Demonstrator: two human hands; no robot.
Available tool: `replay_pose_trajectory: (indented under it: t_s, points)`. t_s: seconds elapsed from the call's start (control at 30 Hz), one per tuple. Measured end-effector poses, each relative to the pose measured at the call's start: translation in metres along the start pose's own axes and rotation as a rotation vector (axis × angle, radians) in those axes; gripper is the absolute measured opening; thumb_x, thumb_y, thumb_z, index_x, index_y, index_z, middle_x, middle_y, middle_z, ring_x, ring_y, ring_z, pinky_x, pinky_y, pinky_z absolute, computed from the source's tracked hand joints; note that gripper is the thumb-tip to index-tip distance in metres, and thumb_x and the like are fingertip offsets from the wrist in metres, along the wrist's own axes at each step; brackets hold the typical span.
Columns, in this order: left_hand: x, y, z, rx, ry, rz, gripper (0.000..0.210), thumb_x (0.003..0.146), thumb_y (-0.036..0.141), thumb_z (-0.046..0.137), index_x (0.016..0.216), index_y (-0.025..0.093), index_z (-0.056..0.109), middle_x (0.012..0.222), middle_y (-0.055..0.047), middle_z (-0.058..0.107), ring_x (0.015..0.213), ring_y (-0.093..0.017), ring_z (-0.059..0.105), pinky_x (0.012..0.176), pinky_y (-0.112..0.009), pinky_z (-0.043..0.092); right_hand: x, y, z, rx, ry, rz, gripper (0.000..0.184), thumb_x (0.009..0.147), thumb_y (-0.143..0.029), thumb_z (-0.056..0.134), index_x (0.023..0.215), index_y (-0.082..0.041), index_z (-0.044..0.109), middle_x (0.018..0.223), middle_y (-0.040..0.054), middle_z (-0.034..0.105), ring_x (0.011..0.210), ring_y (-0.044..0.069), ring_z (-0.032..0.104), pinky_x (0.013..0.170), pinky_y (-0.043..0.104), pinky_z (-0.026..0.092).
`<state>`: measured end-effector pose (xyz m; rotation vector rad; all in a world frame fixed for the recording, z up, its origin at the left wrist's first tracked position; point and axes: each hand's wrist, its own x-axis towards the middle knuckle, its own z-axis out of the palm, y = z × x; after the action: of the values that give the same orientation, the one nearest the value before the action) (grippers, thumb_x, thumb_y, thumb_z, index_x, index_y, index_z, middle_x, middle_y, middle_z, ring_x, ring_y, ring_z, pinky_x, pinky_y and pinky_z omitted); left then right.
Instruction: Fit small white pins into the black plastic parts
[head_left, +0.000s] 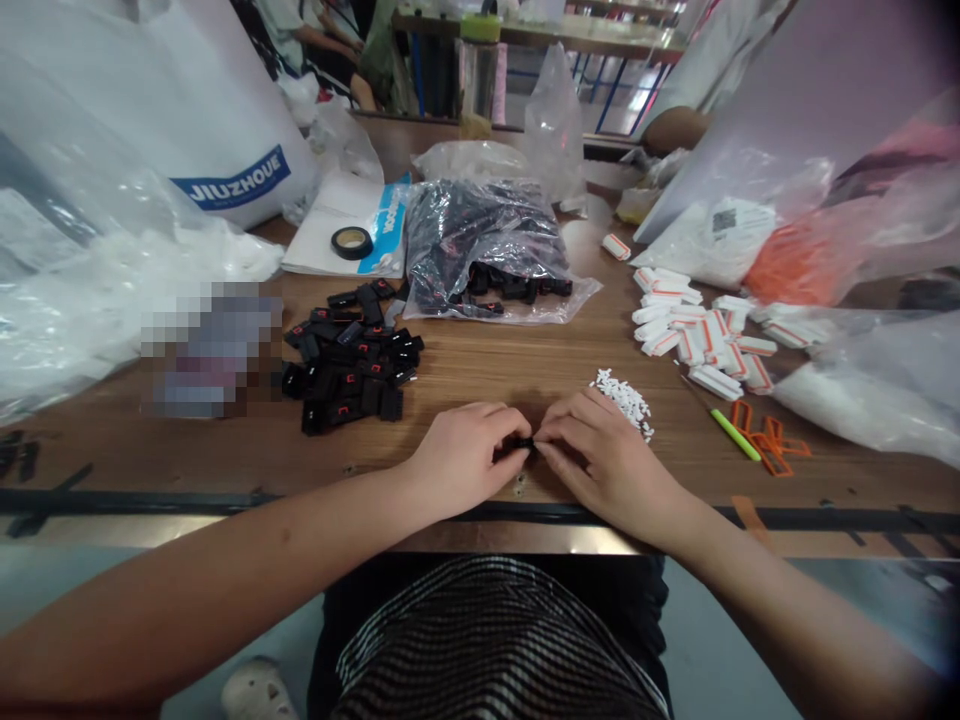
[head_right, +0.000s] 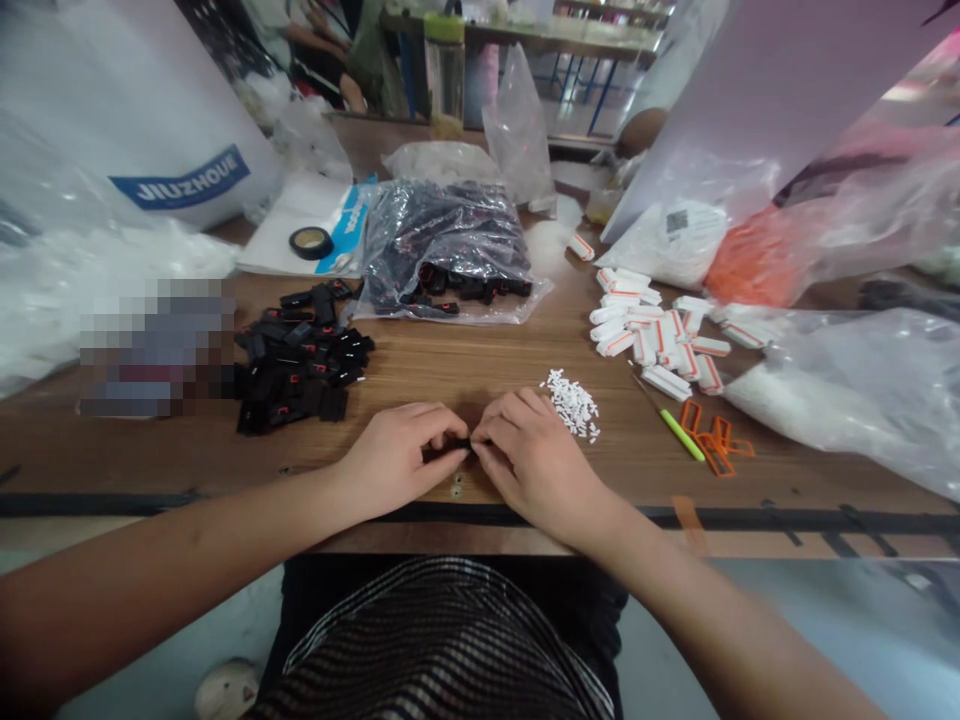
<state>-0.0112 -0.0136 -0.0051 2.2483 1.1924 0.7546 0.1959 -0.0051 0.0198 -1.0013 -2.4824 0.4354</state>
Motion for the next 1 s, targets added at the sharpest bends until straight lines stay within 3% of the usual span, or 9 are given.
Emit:
replay_pose_trajectory:
  t_s: [0.23,0.5,0.6,0.67,0.73,0.8,0.87,1.0]
  points:
    - [0.000,0.001,0.000,-0.017,-0.001,-0.029,0.009,0.083,0.017,0.067,0.091,0.020,0.064,0.074,0.002,0.061,0.071,-0.017,0.058,0.066,-0.032,0.045,-0.010,0.001,0.002,-0.191,0.089,-0.144,0.017,0.093,-0.019,0.059,0.105,-0.021,0.069,0.098,0.0053,0.073,0.090,0.022,0.056,0.085,0.041,0.041]
    - [-0.001,-0.001,0.001,-0.010,-0.025,-0.050,0.007,0.085,0.018,0.064,0.091,0.021,0.065,0.076,0.002,0.062,0.072,-0.016,0.058,0.068,-0.032,0.045,-0.009,-0.004,0.005,-0.269,0.082,-0.176,0.017,0.093,-0.019,0.058,0.099,-0.019,0.073,0.100,0.0061,0.074,0.092,0.023,0.059,0.085,0.043,0.042]
    - [-0.001,-0.001,0.001,-0.008,-0.025,-0.049,0.004,0.087,0.022,0.064,0.091,0.021,0.065,0.078,0.001,0.063,0.072,-0.016,0.058,0.068,-0.031,0.045,-0.018,0.006,-0.008,-0.139,0.134,-0.063,0.016,0.092,-0.022,0.060,0.101,-0.022,0.073,0.102,0.0048,0.074,0.093,0.022,0.062,0.086,0.042,0.046]
    - [-0.001,-0.002,0.001,-0.004,-0.027,-0.048,0.004,0.088,0.023,0.064,0.091,0.021,0.065,0.078,0.001,0.063,0.072,-0.016,0.058,0.067,-0.030,0.044,-0.030,0.023,-0.024,-0.059,0.221,0.115,0.013,0.091,-0.024,0.061,0.098,-0.023,0.073,0.097,0.0042,0.074,0.090,0.021,0.065,0.085,0.040,0.049]
    - [-0.001,-0.002,0.001,-0.001,-0.029,-0.048,0.004,0.087,0.022,0.064,0.091,0.021,0.065,0.078,0.001,0.062,0.072,-0.015,0.057,0.067,-0.029,0.043,-0.045,0.046,-0.041,-0.125,0.270,0.273,0.012,0.090,-0.029,0.063,0.087,-0.022,0.073,0.087,0.0050,0.074,0.079,0.021,0.066,0.075,0.038,0.050]
    - [-0.001,-0.002,0.001,-0.003,-0.036,-0.050,0.005,0.087,0.022,0.063,0.092,0.020,0.065,0.078,0.001,0.062,0.071,-0.014,0.056,0.067,-0.029,0.043,-0.059,0.067,-0.054,-0.140,0.199,0.378,0.015,0.089,-0.033,0.064,0.084,-0.023,0.074,0.088,0.0054,0.075,0.080,0.022,0.067,0.075,0.038,0.051]
    - [-0.001,-0.001,0.000,0.000,-0.041,-0.055,0.006,0.087,0.022,0.064,0.092,0.020,0.066,0.077,0.001,0.062,0.070,-0.014,0.056,0.066,-0.028,0.042,-0.069,0.080,-0.058,-0.098,0.112,0.392,0.016,0.089,-0.035,0.063,0.087,-0.024,0.074,0.090,0.0043,0.075,0.082,0.022,0.068,0.077,0.038,0.051]
    - [-0.001,-0.001,0.001,0.004,-0.037,-0.060,0.006,0.087,0.023,0.064,0.091,0.020,0.066,0.076,0.001,0.062,0.069,-0.014,0.055,0.066,-0.028,0.042,-0.074,0.086,-0.052,-0.080,0.036,0.417,0.020,0.089,-0.039,0.061,0.082,-0.024,0.073,0.084,0.0034,0.073,0.077,0.020,0.066,0.073,0.036,0.050]
